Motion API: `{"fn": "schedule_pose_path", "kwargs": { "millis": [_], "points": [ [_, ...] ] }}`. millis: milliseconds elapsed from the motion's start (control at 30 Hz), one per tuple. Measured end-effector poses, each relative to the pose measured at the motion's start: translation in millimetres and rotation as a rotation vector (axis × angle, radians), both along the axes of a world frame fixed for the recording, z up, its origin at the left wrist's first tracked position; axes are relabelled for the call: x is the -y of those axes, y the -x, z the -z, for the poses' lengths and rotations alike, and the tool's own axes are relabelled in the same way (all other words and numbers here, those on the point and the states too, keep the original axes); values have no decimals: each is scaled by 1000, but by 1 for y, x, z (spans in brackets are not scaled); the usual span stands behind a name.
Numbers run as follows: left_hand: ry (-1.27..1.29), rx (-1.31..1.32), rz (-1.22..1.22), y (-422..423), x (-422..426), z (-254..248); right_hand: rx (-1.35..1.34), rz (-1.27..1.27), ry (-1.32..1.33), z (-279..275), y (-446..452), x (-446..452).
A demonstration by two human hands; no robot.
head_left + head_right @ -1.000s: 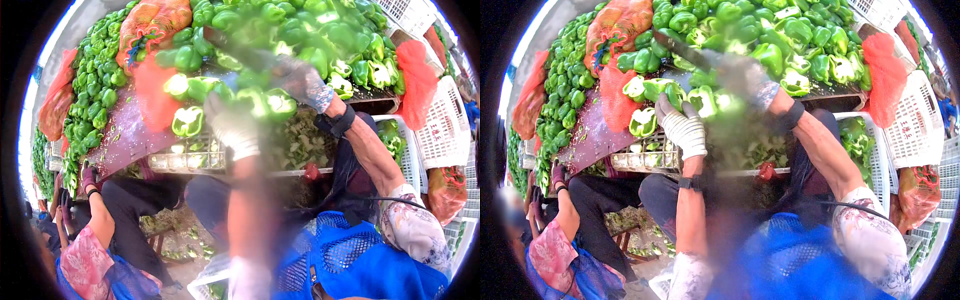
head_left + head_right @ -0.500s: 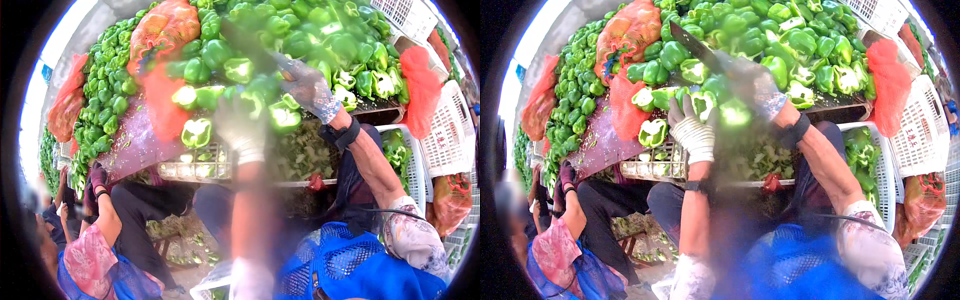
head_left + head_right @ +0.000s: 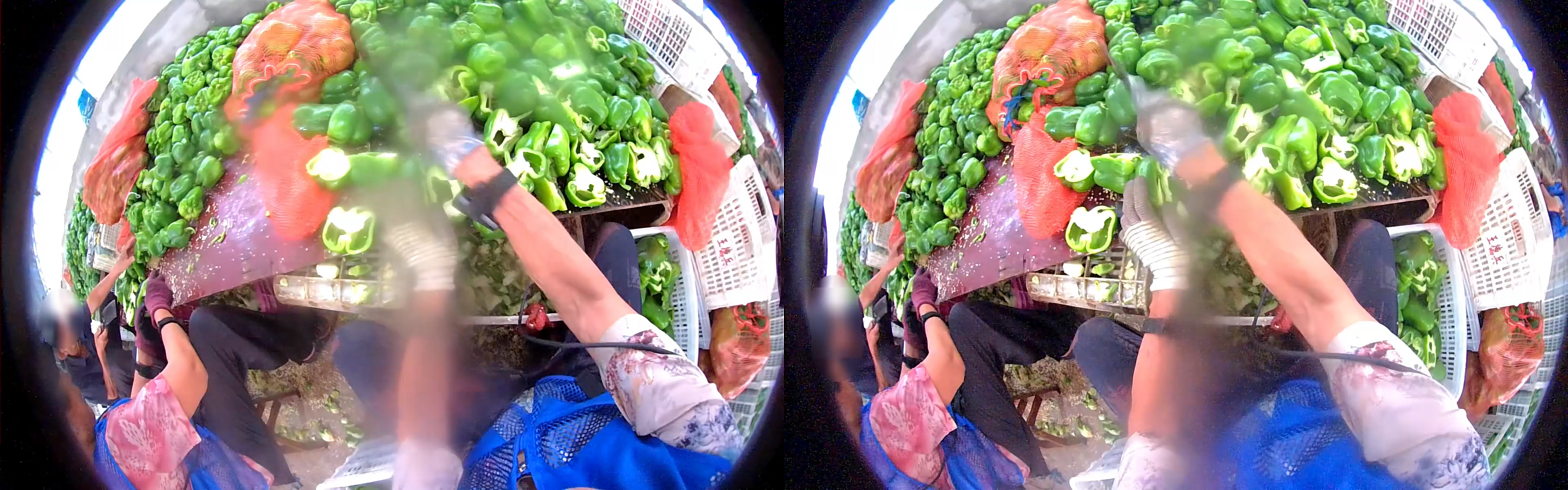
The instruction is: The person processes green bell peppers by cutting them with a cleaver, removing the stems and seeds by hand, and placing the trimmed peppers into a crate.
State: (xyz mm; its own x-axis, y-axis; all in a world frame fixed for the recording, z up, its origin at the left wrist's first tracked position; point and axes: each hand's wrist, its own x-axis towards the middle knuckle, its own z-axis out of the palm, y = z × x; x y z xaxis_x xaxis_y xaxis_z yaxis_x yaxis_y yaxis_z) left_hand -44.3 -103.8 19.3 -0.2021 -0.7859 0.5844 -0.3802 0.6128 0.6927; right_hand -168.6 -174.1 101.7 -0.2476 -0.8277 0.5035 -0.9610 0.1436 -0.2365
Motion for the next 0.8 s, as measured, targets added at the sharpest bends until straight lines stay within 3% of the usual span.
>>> {"fn": "schedule_pose_path", "kwargs": {
  "millis": [133, 233, 333, 433, 567, 800],
  "points": [
    [99, 181, -91, 5, 16, 21, 1, -45, -211, -6, -5, 18],
    [145, 255, -131, -2, 17, 20, 85, -127, -158, -20, 8, 26],
    [160, 262, -148, -4, 13, 16, 2, -187, -237, -25, 26, 20],
    [154, 289, -155, -4, 12, 16, 48, -265, -83, -15, 44, 3],
    [249, 272, -179, -1, 17, 21, 123, -158, -6, -33, 22, -38],
    [214, 277, -130, -2, 17, 18, -18, -117, 330, -54, 14, -62]
  ]
}}
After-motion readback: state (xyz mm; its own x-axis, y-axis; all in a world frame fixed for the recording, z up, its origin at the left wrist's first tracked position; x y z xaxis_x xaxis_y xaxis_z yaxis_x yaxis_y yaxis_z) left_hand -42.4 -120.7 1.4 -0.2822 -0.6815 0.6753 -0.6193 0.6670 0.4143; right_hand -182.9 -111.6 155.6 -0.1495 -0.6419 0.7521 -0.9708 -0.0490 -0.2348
